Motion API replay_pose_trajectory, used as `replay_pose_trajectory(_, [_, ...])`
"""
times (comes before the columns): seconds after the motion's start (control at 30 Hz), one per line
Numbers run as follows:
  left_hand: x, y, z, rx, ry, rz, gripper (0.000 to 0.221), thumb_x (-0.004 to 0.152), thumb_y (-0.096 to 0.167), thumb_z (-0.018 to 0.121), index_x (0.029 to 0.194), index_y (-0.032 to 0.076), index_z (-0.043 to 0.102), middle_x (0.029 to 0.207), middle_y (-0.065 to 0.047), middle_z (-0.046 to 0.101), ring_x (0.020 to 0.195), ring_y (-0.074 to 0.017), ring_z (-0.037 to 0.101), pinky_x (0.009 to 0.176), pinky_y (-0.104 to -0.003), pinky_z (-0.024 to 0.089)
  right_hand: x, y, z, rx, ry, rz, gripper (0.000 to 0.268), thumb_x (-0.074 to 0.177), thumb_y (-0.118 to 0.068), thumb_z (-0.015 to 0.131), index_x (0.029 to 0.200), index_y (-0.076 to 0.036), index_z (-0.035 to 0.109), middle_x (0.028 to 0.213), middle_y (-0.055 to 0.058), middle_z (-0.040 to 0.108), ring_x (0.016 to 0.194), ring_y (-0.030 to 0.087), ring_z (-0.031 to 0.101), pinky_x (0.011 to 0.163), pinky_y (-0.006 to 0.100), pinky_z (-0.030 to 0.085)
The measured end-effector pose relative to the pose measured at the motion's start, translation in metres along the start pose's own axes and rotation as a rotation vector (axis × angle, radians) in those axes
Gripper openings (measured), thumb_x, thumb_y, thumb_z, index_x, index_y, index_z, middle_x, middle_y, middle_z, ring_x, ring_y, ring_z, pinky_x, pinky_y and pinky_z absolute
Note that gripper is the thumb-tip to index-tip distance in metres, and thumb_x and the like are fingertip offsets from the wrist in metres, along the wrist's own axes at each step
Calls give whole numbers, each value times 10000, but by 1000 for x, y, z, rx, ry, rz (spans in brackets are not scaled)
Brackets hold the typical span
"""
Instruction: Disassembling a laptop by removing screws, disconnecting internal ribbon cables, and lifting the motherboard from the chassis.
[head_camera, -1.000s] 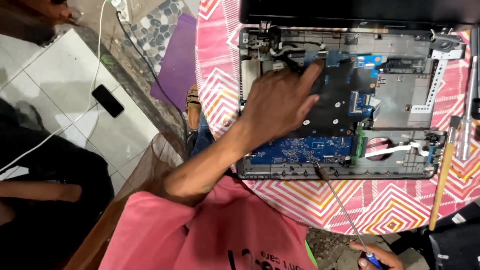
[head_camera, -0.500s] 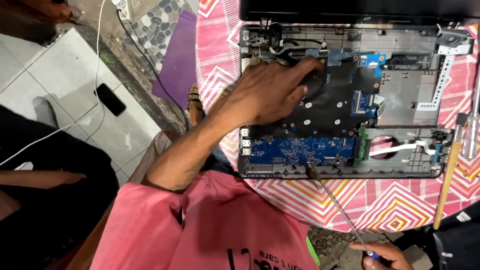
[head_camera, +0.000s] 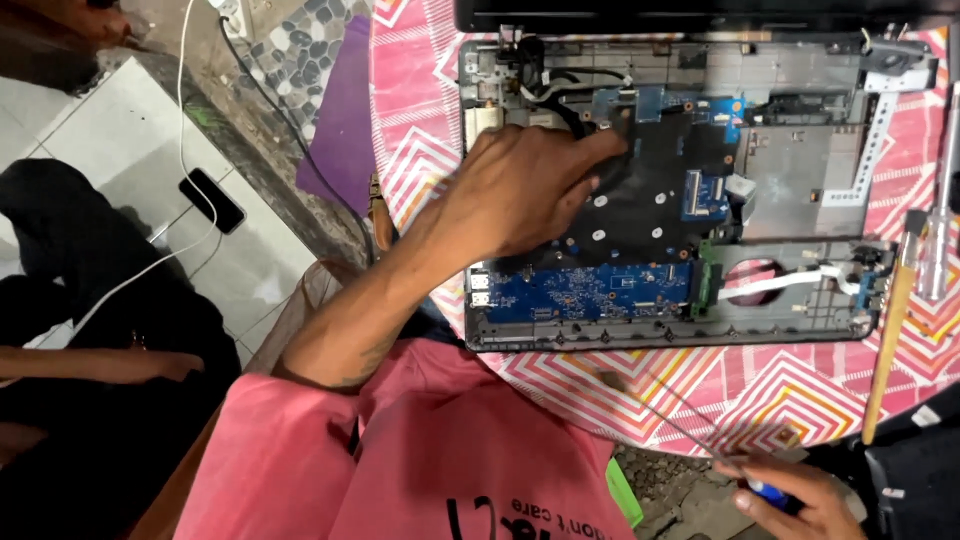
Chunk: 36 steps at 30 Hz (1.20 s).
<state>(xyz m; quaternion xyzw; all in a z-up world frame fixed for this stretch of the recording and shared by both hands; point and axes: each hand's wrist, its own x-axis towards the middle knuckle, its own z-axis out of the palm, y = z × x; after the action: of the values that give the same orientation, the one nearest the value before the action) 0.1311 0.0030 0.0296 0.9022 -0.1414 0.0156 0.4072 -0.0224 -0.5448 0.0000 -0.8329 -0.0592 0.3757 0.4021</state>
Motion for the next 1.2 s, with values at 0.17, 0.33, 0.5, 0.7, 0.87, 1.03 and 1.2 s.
replay_pose_trajectory(0.17, [-13, 11, -8, -34, 160, 120, 216, 865, -10, 687, 1065, 56, 636, 732, -112, 588, 424, -203, 464, 414, -359, 406, 49, -132, 24, -426, -68, 565, 404, 745, -369, 764, 1107, -216, 856, 656, 46, 916, 381, 144, 508, 416, 251, 271])
replay_pose_trajectory(0.33, [-36, 17, -20, 50, 243, 42, 307, 967, 163, 685, 1221, -7, 653, 1076, -122, 623, 830, -243, 614, 739, -372, 534, 62, -166, 32, -459, 173, -86, 281, 631, -185, 822, 902, -109, 816, 905, 6, 719, 861, 188, 641, 764, 345, 511])
replay_pose_trajectory(0.5, [-47, -1, -12, -12, 305, 7, 214, 917, 85, 710, 1101, -25, 699, 912, -99, 688, 797, -219, 611, 712, -330, 499, 63, -160, 51, -568, 440, -190, 251, 721, -137, 792, 955, -51, 761, 1062, 64, 659, 968, 243, 595, 919, 379, 440])
replay_pose_trajectory(0.7, [-50, -3, -6, -44, 328, -15, 132, 909, 64, 726, 994, -34, 705, 908, -105, 689, 826, -246, 589, 815, -365, 463, 68, -170, 61, -580, 569, -226, 307, 704, -179, 849, 971, -52, 764, 1092, 63, 659, 1005, 244, 586, 981, 385, 403])
replay_pose_trajectory(0.87, [-48, -2, -6, -8, 355, -25, 159, 870, 54, 749, 990, -39, 700, 851, -108, 635, 806, -268, 543, 786, -368, 441, 68, -175, 61, -523, 583, -244, 301, 704, -125, 842, 960, -12, 733, 1122, 95, 663, 1017, 267, 613, 956, 367, 437])
replay_pose_trajectory(1.03, [-42, -5, 1, 83, 482, -35, 170, 873, 135, 741, 1001, 31, 701, 1015, -85, 613, 959, -264, 530, 898, -379, 437, 84, -191, 52, -516, 646, -325, 204, 825, 70, 753, 1025, 66, 718, 1096, 191, 643, 1001, 323, 555, 903, 407, 448])
replay_pose_trajectory(1.2, [-37, -5, 12, 140, 467, -103, 204, 860, 181, 764, 1002, 42, 716, 1096, -70, 561, 1041, -274, 476, 890, -398, 380, 169, -261, 25, -476, 466, -585, 127, 877, 84, 732, 1002, 99, 719, 1037, 201, 642, 907, 289, 572, 786, 366, 449])
